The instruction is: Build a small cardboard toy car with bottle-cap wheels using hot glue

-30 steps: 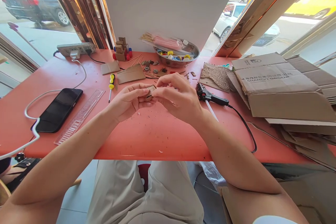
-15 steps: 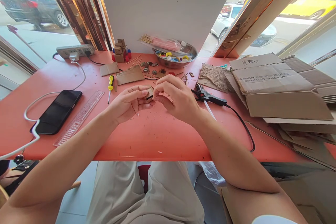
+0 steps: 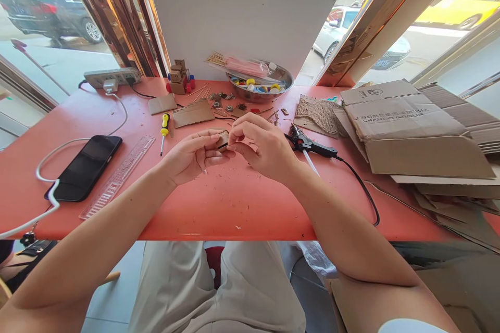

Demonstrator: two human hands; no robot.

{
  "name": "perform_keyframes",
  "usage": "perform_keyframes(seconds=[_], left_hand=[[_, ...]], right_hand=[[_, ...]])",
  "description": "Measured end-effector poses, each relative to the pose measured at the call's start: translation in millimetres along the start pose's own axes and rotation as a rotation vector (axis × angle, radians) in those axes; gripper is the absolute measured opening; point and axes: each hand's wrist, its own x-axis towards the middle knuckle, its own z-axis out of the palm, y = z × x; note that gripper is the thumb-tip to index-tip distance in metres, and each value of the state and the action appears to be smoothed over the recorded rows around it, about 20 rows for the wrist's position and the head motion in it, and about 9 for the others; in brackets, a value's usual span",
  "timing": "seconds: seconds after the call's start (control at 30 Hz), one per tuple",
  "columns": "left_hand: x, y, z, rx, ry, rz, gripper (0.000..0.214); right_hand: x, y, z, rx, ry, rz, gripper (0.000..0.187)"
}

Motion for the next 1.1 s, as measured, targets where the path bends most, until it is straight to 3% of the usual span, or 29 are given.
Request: perform_keyframes(seconds=[0.17, 0.3, 0.43, 0.67, 1.1], left_hand=[[-2.9, 2.8, -4.5, 0.099, -0.038, 0.101, 0.019], [-4.8, 5.6, -3.2, 0.163, -0.102, 0.204, 0.036], [-4.4, 3.6, -1.2, 0.171, -0.069, 0.275, 0.052], [-2.1, -2.6, 1.5, 0.182, -0.037, 0.306, 0.052], [-3.3, -2.5, 3.0, 0.132, -0.050, 0.300, 0.050]], right_hand=[[2.2, -0.2, -1.0, 0.106, 0.024, 0.150, 0.015], [5.3, 3.1, -2.3, 0.293, 0.056, 0.366, 0.014], [8.4, 6.1, -1.6, 0.481, 0.060, 0.521, 0.033], [10.0, 3.9, 3.2, 0.570, 0.059, 0.553, 0.051], [10.8, 1.5, 3.9, 0.623, 0.069, 0.538, 0.054]])
